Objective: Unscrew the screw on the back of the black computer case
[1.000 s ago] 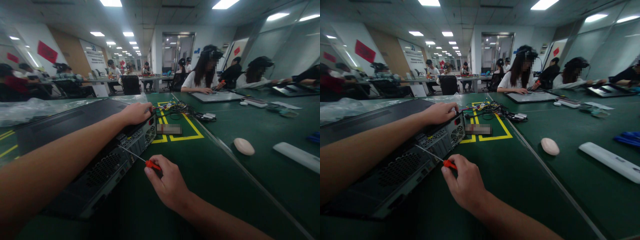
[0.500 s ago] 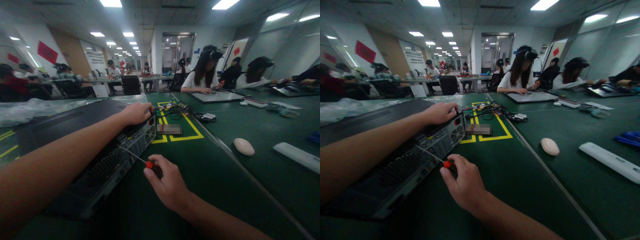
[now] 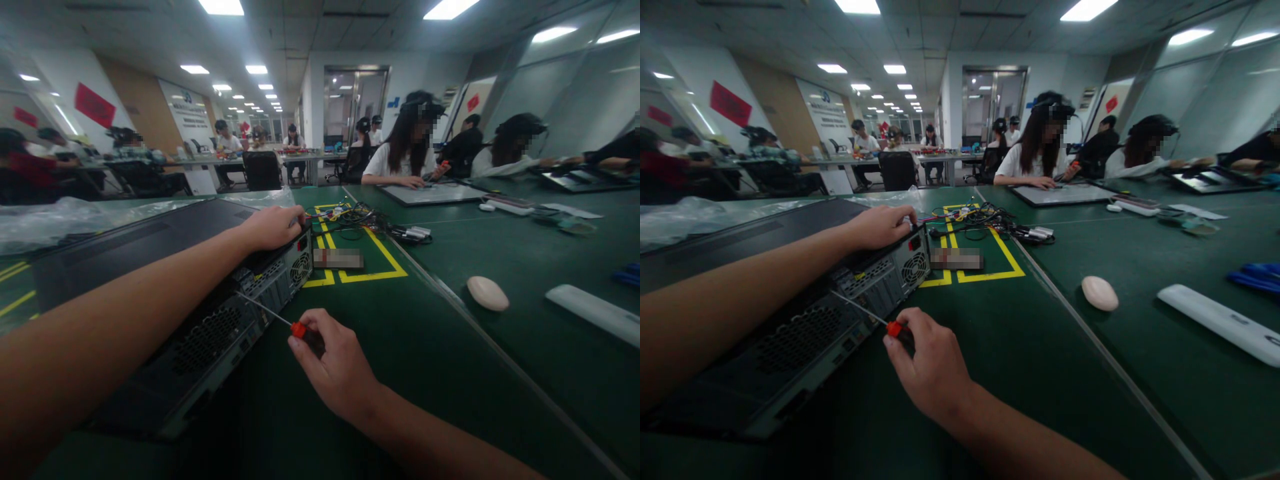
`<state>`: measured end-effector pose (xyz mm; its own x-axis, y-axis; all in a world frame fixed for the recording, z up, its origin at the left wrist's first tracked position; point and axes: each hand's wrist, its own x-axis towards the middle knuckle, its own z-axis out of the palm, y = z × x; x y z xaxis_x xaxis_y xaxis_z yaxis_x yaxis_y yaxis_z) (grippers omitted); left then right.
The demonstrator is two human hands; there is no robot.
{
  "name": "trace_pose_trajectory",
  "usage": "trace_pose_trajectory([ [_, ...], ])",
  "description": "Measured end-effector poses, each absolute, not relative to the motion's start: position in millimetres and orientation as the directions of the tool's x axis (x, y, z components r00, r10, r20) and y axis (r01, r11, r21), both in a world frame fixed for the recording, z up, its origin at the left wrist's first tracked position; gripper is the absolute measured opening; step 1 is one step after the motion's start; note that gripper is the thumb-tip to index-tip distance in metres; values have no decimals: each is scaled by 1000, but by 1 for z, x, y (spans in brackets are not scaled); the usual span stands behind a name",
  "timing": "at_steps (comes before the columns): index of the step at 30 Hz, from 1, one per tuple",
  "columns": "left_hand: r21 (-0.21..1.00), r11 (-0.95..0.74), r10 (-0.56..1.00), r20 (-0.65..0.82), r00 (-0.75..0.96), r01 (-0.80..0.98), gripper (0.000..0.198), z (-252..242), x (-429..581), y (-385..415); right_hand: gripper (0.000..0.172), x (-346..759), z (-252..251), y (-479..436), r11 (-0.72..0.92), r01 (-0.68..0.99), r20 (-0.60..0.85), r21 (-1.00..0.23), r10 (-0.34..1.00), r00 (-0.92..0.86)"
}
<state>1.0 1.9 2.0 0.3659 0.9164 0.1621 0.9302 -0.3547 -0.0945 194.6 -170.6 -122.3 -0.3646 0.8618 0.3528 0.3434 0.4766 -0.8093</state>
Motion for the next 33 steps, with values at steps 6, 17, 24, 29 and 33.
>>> trace_pose_trajectory([
  [6, -91, -367, 912, 163, 377, 926, 41, 2, 1, 1, 11, 195, -124, -170, 478, 353, 356, -804, 863, -359],
  [17, -98, -361, 912, 168, 373, 927, 40, 2, 2, 0, 10, 195, -124, -170, 483, 356, 361, -800, 862, -357],
  [24, -93, -354, 917, 160, 365, 931, 40, 4, 4, -3, 11, 195, -124, -171, 480, 359, 358, -800, 863, -356],
  [29, -83, -361, 915, 160, 370, 929, 40, 3, 2, -1, 13, 195, -124, -171, 474, 354, 352, -806, 865, -357],
  [33, -80, -360, 917, 154, 368, 930, 40, 4, 3, -1, 14, 195, -122, -172, 480, 362, 355, -799, 863, -360],
])
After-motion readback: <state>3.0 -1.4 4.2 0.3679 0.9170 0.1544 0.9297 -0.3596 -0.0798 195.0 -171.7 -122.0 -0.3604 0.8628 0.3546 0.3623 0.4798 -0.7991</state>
